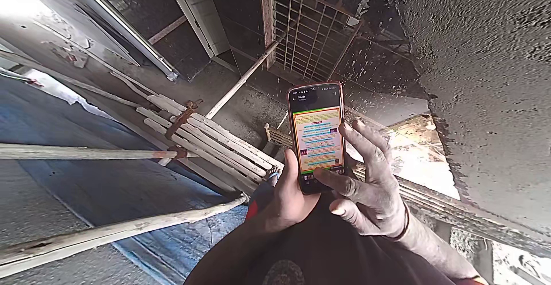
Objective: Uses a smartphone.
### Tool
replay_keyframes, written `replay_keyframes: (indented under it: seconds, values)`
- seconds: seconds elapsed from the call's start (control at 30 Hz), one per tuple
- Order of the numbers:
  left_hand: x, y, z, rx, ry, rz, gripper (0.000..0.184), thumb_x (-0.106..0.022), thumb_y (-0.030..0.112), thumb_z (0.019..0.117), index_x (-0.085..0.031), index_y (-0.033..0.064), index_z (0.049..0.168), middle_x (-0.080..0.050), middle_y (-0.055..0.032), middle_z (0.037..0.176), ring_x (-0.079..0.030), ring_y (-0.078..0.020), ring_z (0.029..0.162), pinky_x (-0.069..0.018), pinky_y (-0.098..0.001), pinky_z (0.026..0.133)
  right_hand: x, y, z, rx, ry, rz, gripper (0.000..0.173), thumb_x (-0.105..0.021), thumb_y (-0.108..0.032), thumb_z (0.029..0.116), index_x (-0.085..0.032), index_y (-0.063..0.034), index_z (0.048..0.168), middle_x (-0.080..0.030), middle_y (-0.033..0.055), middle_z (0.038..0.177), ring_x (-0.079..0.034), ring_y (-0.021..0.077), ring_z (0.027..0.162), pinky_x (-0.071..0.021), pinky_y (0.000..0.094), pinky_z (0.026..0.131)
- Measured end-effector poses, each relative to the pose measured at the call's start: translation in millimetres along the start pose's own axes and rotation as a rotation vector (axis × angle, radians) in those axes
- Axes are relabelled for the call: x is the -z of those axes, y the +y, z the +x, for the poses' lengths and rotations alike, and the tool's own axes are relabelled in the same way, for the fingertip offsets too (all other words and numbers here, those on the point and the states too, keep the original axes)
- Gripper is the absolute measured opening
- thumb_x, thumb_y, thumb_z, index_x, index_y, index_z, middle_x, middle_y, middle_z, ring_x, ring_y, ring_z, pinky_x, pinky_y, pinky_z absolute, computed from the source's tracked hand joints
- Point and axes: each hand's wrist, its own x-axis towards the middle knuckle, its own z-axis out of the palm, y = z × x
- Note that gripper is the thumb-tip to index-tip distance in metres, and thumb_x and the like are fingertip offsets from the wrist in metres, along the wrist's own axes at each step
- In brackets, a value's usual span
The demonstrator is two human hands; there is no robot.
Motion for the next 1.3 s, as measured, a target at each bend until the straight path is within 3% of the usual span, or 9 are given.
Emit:
replay_keyframes:
  seconds: [0.63,0.83,1.3]
  values:
    - [0,2,1,-0.012,-0.021,-0.010,0.055,-0.045,0.053,0.1040,-0.058,0.0122,0.139,-0.066,-0.0101,0.132,-0.061,-0.0210,0.126,-0.0477,-0.0435,0.109,3,2,3,0.002,0.033,-0.006,0.040,-0.049,-0.057,0.1024,-0.073,-0.0317,0.123,-0.038,0.0095,0.162,-0.021,0.0347,0.155,-0.0223,0.0547,0.125]
    - [1,1,-1,-0.010,-0.001,0.004,0.057,-0.045,0.055,0.1035,-0.056,0.0121,0.139,-0.064,-0.0117,0.133,-0.060,-0.0235,0.126,-0.0475,-0.0468,0.108,9,3,-1,-0.016,0.063,-0.013,0.040,-0.050,-0.056,0.1024,-0.076,-0.0285,0.116,-0.039,0.0119,0.161,-0.021,0.0356,0.155,-0.0227,0.0554,0.125]
    - [-1,0,-3,0.011,0.000,-0.005,0.058,-0.044,0.056,0.1037,-0.056,0.0124,0.140,-0.064,-0.0125,0.133,-0.061,-0.0248,0.126,-0.0486,-0.0487,0.107,15,2,-6,-0.019,0.086,-0.047,0.039,-0.050,-0.055,0.1028,-0.076,-0.0287,0.116,-0.042,0.0122,0.159,-0.022,0.0360,0.154,-0.0240,0.0549,0.124]
